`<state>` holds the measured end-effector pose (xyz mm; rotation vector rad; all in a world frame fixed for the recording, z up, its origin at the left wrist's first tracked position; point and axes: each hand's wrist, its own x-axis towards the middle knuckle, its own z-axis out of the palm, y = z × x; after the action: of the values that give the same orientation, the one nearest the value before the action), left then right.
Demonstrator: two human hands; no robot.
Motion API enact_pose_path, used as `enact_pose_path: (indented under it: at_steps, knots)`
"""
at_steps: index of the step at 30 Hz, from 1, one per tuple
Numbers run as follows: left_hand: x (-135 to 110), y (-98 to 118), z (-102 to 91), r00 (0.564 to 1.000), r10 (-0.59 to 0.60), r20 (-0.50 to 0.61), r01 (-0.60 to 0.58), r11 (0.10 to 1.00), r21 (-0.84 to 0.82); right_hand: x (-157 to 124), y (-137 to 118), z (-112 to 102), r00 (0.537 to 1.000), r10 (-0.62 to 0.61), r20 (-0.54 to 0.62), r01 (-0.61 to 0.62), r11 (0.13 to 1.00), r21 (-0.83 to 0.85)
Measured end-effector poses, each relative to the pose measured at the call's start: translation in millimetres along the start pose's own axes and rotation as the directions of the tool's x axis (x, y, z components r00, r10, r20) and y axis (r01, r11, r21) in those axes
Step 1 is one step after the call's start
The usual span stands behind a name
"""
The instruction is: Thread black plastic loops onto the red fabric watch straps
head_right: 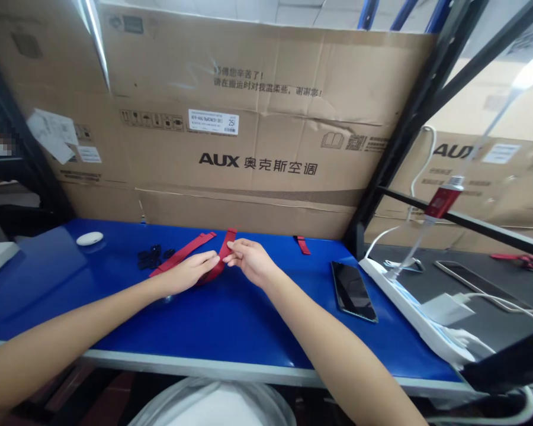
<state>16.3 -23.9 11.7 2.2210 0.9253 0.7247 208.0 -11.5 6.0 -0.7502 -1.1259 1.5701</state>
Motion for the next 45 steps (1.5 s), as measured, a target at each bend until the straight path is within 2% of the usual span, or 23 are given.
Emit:
enact_pose_path:
  at_steps: [2,4,6,7,8,9,10,12,14,16,18,19,21,23,25,28,31,33,37,39,42,43,45]
  knots:
    - [2,-4,-5.4,0.999,-0.006,-0.050,0.010,0.996,0.083,1,1,-2,1.000,0.008,0.022,-0.006,0.997,-0.073]
    - [6,-12,-14.9,0.992,-0.021,-0.122,0.046,0.979,0.201,1,-3,-12,1.000,0.011,0.006,-0.009,0.972,-0.234]
    - [11,-23,-26.8,0.983,-0.072,-0.168,0.118,0.951,0.286,2,-11,-28,0.997,-0.002,-0.078,-0.038,0.865,-0.501]
    - [14,-29,-33.0,0.979,-0.107,-0.176,0.157,0.939,0.305,2,-15,-38,0.988,-0.052,-0.143,-0.057,0.743,-0.667]
    - [17,-35,-39.1,0.974,-0.137,-0.180,0.189,0.930,0.315,3,-20,-49,0.973,-0.122,-0.197,-0.091,0.578,-0.811]
    - [20,-41,-44.8,0.970,-0.153,-0.190,0.209,0.923,0.324,4,-24,-59,0.947,-0.199,-0.251,-0.155,0.402,-0.902]
    - [23,-46,-50.0,0.965,-0.163,-0.203,0.224,0.917,0.329,5,-27,-69,0.927,-0.223,-0.302,-0.248,0.239,-0.939]
    - [27,-55,-58.7,0.956,-0.190,-0.224,0.248,0.930,0.271,6,-32,-85,0.861,-0.223,-0.456,-0.469,-0.004,-0.883]
    - [29,-61,-65.4,0.949,-0.245,-0.200,0.264,0.962,0.075,7,-34,-95,0.782,-0.179,-0.597,-0.619,-0.115,-0.777]
    - [30,-64,-70.5,0.948,-0.285,-0.141,0.256,0.947,-0.195,8,-33,-101,0.738,-0.129,-0.662,-0.674,-0.141,-0.725]
    - [29,-66,-74.5,0.954,-0.287,-0.088,0.239,0.904,-0.354,8,-31,-103,0.742,-0.104,-0.663,-0.670,-0.143,-0.728]
    - [28,-66,-76.0,0.957,-0.283,-0.068,0.241,0.900,-0.364,9,-29,-104,0.750,-0.105,-0.653,-0.662,-0.147,-0.735]
    - [26,-68,-77.6,0.959,-0.279,-0.056,0.260,0.940,-0.220,10,-27,-106,0.760,-0.107,-0.641,-0.649,-0.160,-0.744]
    - [25,-70,-77.2,0.955,-0.281,-0.100,0.291,0.951,0.101,10,-26,-108,0.770,-0.110,-0.629,-0.638,-0.171,-0.751]
    - [24,-71,-75.7,0.939,-0.291,-0.184,0.342,0.838,0.425,11,-25,-108,0.775,-0.115,-0.622,-0.632,-0.178,-0.754]
    - [23,-70,-74.1,0.898,-0.329,-0.293,0.439,0.614,0.655,11,-23,-104,0.774,-0.127,-0.620,-0.633,-0.193,-0.750]
    - [21,-67,-75.1,0.865,-0.358,-0.352,0.493,0.475,0.729,10,-19,-93,0.790,-0.136,-0.598,-0.613,-0.201,-0.764]
    - [19,-66,-76.2,0.851,-0.371,-0.372,0.511,0.418,0.751,7,-15,-81,0.830,-0.133,-0.541,-0.557,-0.199,-0.806]
    - [15,-65,-76.4,0.837,-0.375,-0.398,0.531,0.381,0.757,-5,-5,-51,0.946,-0.114,-0.303,-0.321,-0.201,-0.926]
    - [13,-63,-74.8,0.832,-0.362,-0.419,0.540,0.359,0.762,-10,-3,-38,0.978,-0.099,-0.181,-0.195,-0.146,-0.970]
    - [11,-56,-69.0,0.822,-0.315,-0.474,0.563,0.324,0.760,-13,-8,-32,0.991,-0.128,-0.026,-0.029,-0.022,-0.999]
    - [10,-53,-65.8,0.823,-0.290,-0.489,0.565,0.327,0.757,-13,-11,-34,0.988,-0.156,0.000,-0.003,-0.019,-1.000]
    - [9,-45,-57.4,0.849,-0.216,-0.482,0.528,0.369,0.765,-13,-20,-43,0.978,-0.208,-0.006,-0.024,-0.082,-0.996]
